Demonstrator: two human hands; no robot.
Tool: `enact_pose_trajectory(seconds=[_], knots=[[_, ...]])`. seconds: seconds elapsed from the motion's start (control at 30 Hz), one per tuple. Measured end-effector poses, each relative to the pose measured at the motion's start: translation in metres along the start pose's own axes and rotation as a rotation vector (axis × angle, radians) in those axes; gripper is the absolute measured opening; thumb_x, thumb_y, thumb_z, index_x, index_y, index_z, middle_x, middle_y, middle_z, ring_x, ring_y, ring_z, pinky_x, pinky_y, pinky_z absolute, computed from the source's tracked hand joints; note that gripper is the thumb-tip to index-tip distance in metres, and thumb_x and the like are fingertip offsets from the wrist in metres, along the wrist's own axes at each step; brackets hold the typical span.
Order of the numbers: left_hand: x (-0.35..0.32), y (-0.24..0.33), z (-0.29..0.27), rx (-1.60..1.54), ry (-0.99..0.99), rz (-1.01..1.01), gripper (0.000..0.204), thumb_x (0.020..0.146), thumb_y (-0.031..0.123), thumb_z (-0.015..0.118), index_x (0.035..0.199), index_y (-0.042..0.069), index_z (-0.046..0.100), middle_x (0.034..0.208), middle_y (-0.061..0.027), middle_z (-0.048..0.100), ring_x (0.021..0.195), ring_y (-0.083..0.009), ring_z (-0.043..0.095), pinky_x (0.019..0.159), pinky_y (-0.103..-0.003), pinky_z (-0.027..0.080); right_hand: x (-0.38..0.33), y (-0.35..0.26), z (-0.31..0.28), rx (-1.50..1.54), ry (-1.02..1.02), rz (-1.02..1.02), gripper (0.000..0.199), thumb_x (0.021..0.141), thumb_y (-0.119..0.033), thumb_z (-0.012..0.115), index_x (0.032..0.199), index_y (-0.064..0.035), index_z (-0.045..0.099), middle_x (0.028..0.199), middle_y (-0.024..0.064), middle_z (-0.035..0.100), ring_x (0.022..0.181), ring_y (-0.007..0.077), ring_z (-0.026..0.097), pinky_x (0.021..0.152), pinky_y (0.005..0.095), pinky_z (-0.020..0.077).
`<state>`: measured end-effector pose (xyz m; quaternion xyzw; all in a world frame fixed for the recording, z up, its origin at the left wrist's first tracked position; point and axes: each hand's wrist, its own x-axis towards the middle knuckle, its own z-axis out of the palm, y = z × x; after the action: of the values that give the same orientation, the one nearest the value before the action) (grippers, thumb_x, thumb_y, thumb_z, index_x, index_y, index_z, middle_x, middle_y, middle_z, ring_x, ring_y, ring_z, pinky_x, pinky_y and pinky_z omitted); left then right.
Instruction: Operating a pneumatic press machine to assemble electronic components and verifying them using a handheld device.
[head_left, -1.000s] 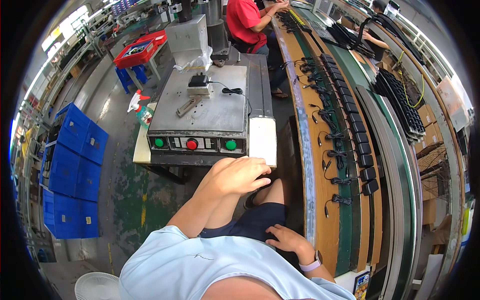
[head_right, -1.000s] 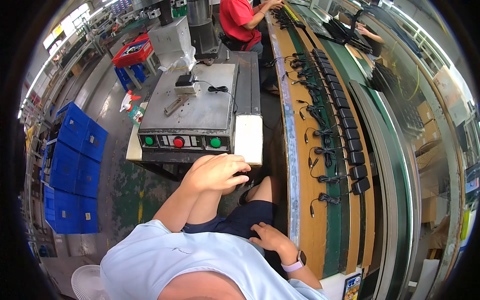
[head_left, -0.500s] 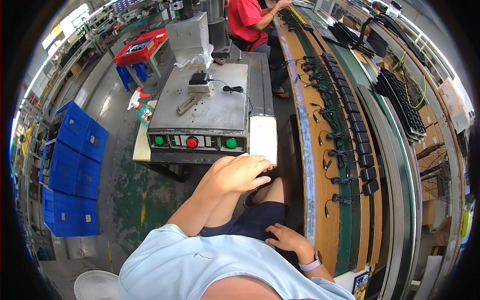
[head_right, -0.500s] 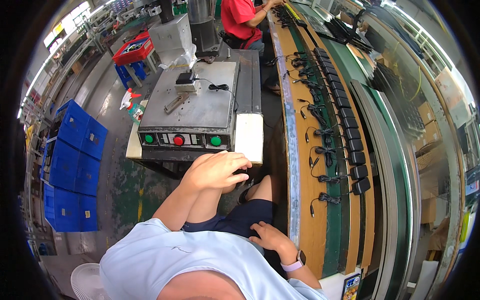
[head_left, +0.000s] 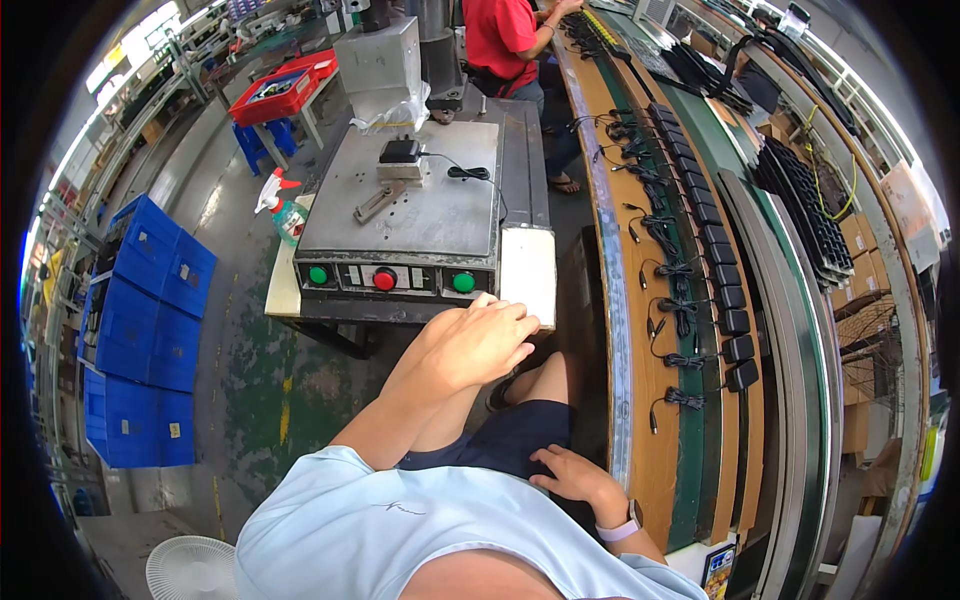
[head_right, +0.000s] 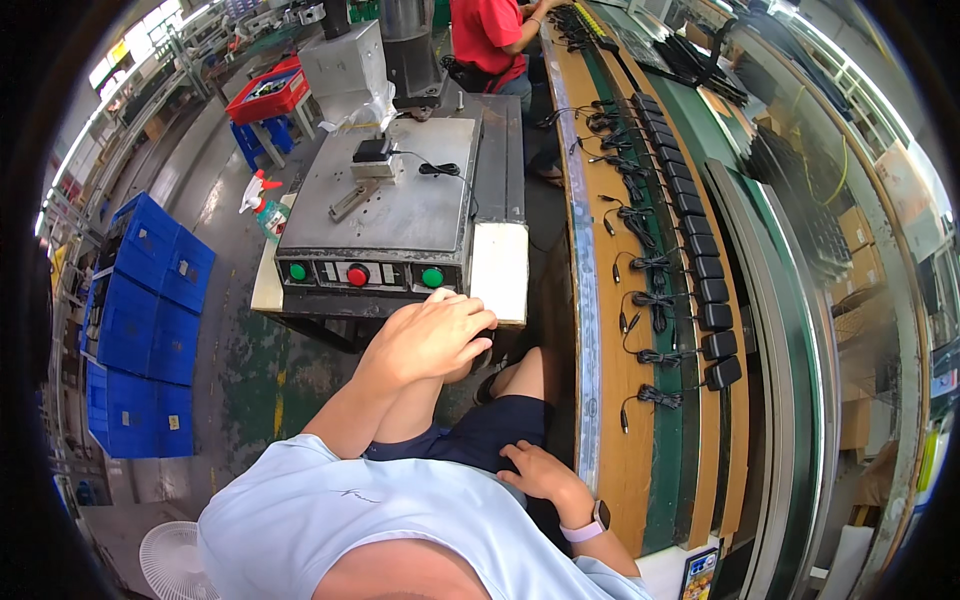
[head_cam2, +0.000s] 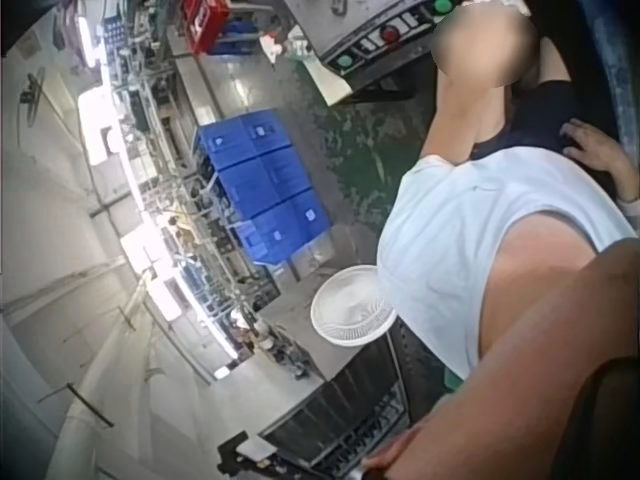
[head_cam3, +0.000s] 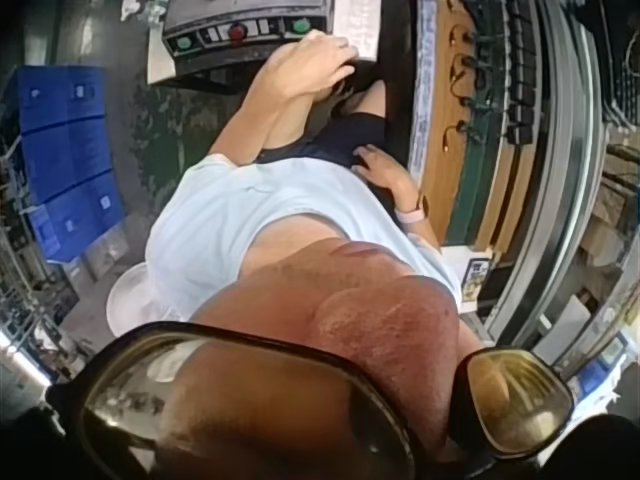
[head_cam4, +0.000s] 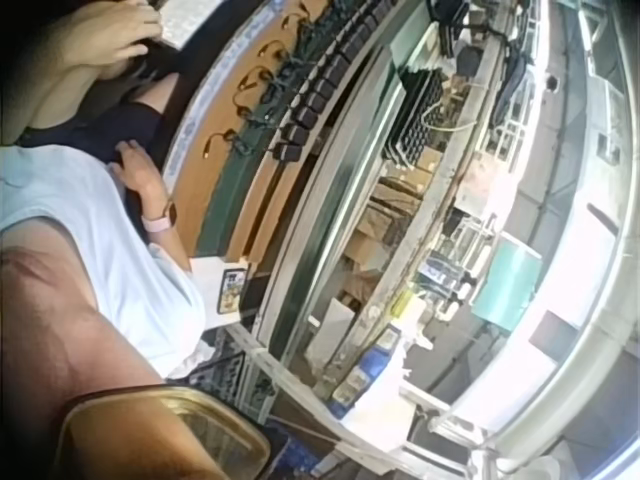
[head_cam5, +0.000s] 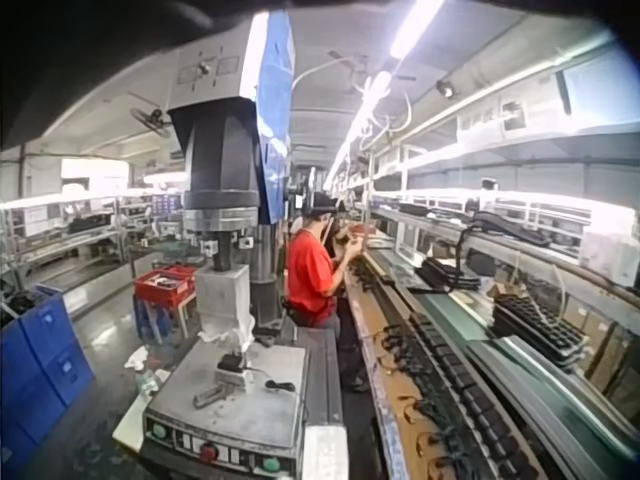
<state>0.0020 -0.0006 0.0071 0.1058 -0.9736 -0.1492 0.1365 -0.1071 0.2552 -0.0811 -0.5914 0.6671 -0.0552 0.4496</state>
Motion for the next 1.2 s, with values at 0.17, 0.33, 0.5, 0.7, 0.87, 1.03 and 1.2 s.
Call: enact_pose_trajectory(seconds=[0.17, 0.33, 0.5, 0.7, 0.87, 1.03, 1.2], knots=[[-0.001, 0.000, 0.000, 0.006, -0.009, -0.002, 0.019, 0.084, 0.023, 0.063, 0.095, 0.007, 0.063, 0.097, -0.0080, 0.063, 0.086, -0.0283, 0.059, 0.083, -0.036, 0.045, -0.001, -0.002, -0.001, 0.010, -0.003, 0.009, 0.040, 0.091, -0.025, 0.061, 0.123, -0.0002, 0.056, 0.112, 0.0180, 0.061, 0.097, 0.0365, 0.062, 0.090, 0.0402, 0.0485], [0.000, -0.001, 0.002, -0.056, 0.006, -0.003, 0.018, 0.083, 0.020, 0.064, 0.094, 0.006, 0.062, 0.094, -0.0099, 0.063, 0.086, -0.0291, 0.059, 0.082, -0.037, 0.044, -0.001, -0.003, -0.002, 0.015, 0.000, 0.011, 0.041, 0.091, -0.024, 0.061, 0.123, 0.0005, 0.056, 0.112, 0.0179, 0.061, 0.097, 0.0366, 0.062, 0.090, 0.0403, 0.0485], [0.000, 0.002, -0.001, -0.035, -0.018, -0.041, 0.019, 0.085, 0.023, 0.063, 0.095, 0.008, 0.063, 0.096, -0.0077, 0.064, 0.086, -0.0283, 0.059, 0.083, -0.036, 0.046, -0.001, -0.003, -0.003, 0.007, -0.004, 0.006, 0.042, 0.091, -0.024, 0.061, 0.124, 0.0011, 0.056, 0.113, 0.0180, 0.060, 0.097, 0.0365, 0.062, 0.090, 0.0404, 0.0484], [0.000, 0.002, 0.001, 0.013, 0.008, -0.059, 0.020, 0.085, 0.024, 0.063, 0.095, 0.007, 0.061, 0.095, -0.0087, 0.063, 0.087, -0.0287, 0.060, 0.084, -0.036, 0.045, 0.000, -0.002, -0.002, 0.008, -0.006, 0.007, 0.041, 0.091, -0.024, 0.061, 0.124, 0.0014, 0.056, 0.114, 0.0182, 0.060, 0.098, 0.0364, 0.062, 0.091, 0.0402, 0.0484], [0.000, -0.001, 0.007, 0.090, 0.045, -0.100, 0.020, 0.085, 0.024, 0.063, 0.093, 0.006, 0.058, 0.094, -0.0093, 0.062, 0.087, -0.0286, 0.060, 0.084, -0.037, 0.044, 0.001, -0.001, -0.001, 0.001, -0.013, 0.013, 0.040, 0.092, -0.025, 0.060, 0.124, -0.0002, 0.056, 0.114, 0.0170, 0.060, 0.098, 0.0349, 0.062, 0.091, 0.0389, 0.0487], [-0.002, -0.003, 0.013, 0.113, 0.075, -0.134, 0.020, 0.085, 0.024, 0.063, 0.089, 0.006, 0.057, 0.093, -0.0094, 0.062, 0.085, -0.0280, 0.060, 0.084, -0.037, 0.044, 0.001, -0.001, -0.001, -0.009, -0.021, 0.015, 0.040, 0.093, -0.027, 0.060, 0.124, -0.0017, 0.056, 0.114, 0.0157, 0.060, 0.099, 0.0334, 0.062, 0.090, 0.0377, 0.0490], [-0.001, -0.004, 0.014, 0.092, 0.074, -0.137, 0.019, 0.085, 0.024, 0.063, 0.086, 0.006, 0.057, 0.090, -0.0088, 0.062, 0.084, -0.0275, 0.060, 0.083, -0.036, 0.044, 0.001, -0.001, -0.001, -0.008, -0.026, 0.023, 0.040, 0.093, -0.027, 0.060, 0.124, -0.0017, 0.055, 0.114, 0.0157, 0.060, 0.099, 0.0335, 0.062, 0.090, 0.0379, 0.0491]])
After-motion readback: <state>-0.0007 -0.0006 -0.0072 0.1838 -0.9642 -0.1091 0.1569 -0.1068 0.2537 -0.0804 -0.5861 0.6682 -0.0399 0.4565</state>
